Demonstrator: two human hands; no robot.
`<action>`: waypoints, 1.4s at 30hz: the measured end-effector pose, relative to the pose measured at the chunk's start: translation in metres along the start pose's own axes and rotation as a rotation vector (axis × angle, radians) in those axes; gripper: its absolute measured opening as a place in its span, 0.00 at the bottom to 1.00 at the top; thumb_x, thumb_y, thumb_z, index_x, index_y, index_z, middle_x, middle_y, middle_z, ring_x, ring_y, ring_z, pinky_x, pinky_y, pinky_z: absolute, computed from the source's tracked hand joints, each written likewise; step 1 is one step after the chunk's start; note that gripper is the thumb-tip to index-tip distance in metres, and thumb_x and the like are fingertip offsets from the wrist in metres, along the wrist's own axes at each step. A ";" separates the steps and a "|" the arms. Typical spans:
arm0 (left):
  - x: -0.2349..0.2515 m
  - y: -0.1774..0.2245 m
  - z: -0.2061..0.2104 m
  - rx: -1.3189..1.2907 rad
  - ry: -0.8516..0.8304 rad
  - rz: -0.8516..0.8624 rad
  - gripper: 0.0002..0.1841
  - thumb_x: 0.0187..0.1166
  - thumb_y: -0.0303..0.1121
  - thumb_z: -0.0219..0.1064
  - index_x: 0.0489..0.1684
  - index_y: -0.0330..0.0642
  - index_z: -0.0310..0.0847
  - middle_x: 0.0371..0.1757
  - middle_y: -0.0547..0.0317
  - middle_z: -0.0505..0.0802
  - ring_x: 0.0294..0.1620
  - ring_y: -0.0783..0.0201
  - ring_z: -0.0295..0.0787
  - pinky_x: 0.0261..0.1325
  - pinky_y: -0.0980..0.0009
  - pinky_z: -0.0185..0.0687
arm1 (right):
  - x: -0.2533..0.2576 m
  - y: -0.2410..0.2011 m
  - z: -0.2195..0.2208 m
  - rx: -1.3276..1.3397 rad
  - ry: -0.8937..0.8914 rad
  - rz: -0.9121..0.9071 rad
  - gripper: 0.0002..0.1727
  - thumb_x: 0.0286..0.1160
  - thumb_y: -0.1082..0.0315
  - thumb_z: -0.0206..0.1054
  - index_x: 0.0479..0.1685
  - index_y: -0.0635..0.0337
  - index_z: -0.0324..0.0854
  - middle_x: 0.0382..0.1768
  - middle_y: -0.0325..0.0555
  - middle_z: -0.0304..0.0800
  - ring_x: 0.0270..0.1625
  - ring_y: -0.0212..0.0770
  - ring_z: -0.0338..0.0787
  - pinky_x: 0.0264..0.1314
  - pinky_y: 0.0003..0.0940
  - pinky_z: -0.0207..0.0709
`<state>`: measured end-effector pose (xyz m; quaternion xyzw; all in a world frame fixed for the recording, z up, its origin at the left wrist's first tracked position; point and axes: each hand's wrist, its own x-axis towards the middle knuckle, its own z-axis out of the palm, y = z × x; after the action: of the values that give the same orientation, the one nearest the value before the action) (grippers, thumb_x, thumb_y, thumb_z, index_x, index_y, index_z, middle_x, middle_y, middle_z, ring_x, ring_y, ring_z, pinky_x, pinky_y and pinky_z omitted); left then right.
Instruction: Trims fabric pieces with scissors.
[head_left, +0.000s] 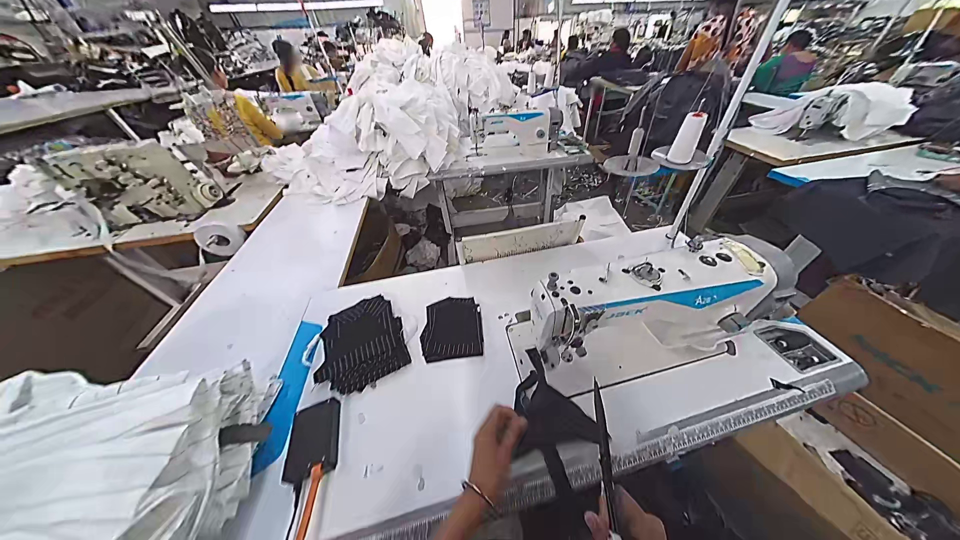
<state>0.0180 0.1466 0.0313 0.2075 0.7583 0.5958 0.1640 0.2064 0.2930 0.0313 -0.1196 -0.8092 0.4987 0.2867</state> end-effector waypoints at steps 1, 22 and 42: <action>0.005 0.000 -0.019 -0.140 0.157 -0.069 0.13 0.83 0.29 0.63 0.51 0.23 0.82 0.42 0.50 0.92 0.44 0.67 0.88 0.56 0.66 0.83 | 0.001 -0.005 0.000 -0.045 -0.012 -0.011 0.21 0.72 0.57 0.74 0.25 0.68 0.80 0.17 0.44 0.83 0.19 0.28 0.82 0.23 0.26 0.76; -0.032 0.035 -0.053 -0.039 0.015 -0.030 0.11 0.80 0.28 0.68 0.48 0.26 0.89 0.53 0.44 0.93 0.54 0.66 0.92 0.60 0.70 0.88 | 0.071 -0.048 0.080 0.122 -0.205 0.329 0.22 0.63 0.59 0.81 0.51 0.63 0.86 0.41 0.38 0.97 0.34 0.25 0.92 0.38 0.24 0.86; -0.048 0.016 -0.110 0.324 -0.155 -0.278 0.25 0.85 0.37 0.65 0.78 0.33 0.73 0.65 0.40 0.89 0.65 0.48 0.88 0.72 0.52 0.79 | 0.057 -0.020 0.072 0.029 -0.269 0.315 0.10 0.72 0.64 0.73 0.34 0.61 0.81 0.22 0.32 0.92 0.24 0.21 0.89 0.28 0.18 0.81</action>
<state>0.0063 0.0334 0.0734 0.1698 0.8506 0.4201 0.2666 0.1207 0.2577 0.0439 -0.1727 -0.8042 0.5605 0.0964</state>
